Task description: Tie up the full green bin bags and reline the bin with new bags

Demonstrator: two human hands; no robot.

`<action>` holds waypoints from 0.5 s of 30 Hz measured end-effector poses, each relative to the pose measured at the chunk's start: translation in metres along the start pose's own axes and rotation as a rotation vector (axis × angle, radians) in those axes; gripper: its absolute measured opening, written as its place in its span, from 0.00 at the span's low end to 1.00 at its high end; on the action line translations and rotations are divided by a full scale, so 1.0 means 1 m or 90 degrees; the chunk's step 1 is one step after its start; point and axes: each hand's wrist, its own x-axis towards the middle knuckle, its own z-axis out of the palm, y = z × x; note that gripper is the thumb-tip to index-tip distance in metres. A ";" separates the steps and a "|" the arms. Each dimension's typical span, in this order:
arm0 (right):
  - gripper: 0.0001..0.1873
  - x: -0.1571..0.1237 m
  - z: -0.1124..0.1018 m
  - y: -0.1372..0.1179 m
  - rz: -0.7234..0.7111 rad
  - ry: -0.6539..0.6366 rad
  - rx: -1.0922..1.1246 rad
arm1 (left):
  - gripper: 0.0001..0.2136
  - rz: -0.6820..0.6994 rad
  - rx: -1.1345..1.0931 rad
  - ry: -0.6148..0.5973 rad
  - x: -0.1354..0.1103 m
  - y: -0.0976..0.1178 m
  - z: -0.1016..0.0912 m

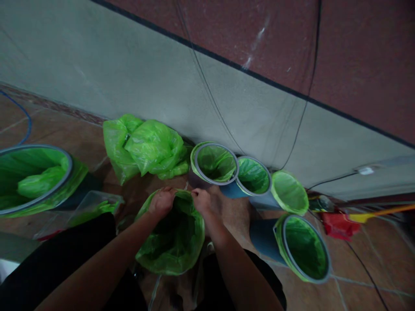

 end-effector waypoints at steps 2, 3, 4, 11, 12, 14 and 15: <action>0.15 0.002 0.002 0.004 -0.011 0.002 0.007 | 0.19 -0.047 0.009 0.007 0.002 0.000 0.000; 0.15 0.002 0.004 0.006 -0.015 0.003 0.011 | 0.20 -0.078 0.009 0.011 0.003 0.001 0.000; 0.15 0.003 0.005 0.007 -0.018 0.004 0.016 | 0.21 -0.107 0.007 0.015 0.004 0.001 -0.001; 0.12 0.007 0.010 0.015 0.003 0.014 0.125 | 0.20 -0.180 -0.007 0.001 0.009 -0.003 -0.001; 0.12 0.008 0.011 0.016 0.010 0.016 0.154 | 0.19 -0.179 -0.001 -0.008 0.008 -0.003 0.000; 0.12 0.010 0.014 0.017 0.026 0.015 0.213 | 0.18 -0.179 0.020 -0.031 0.008 -0.005 0.001; 0.12 0.012 0.016 0.018 0.035 0.011 0.239 | 0.18 -0.180 0.032 -0.041 0.007 -0.005 0.001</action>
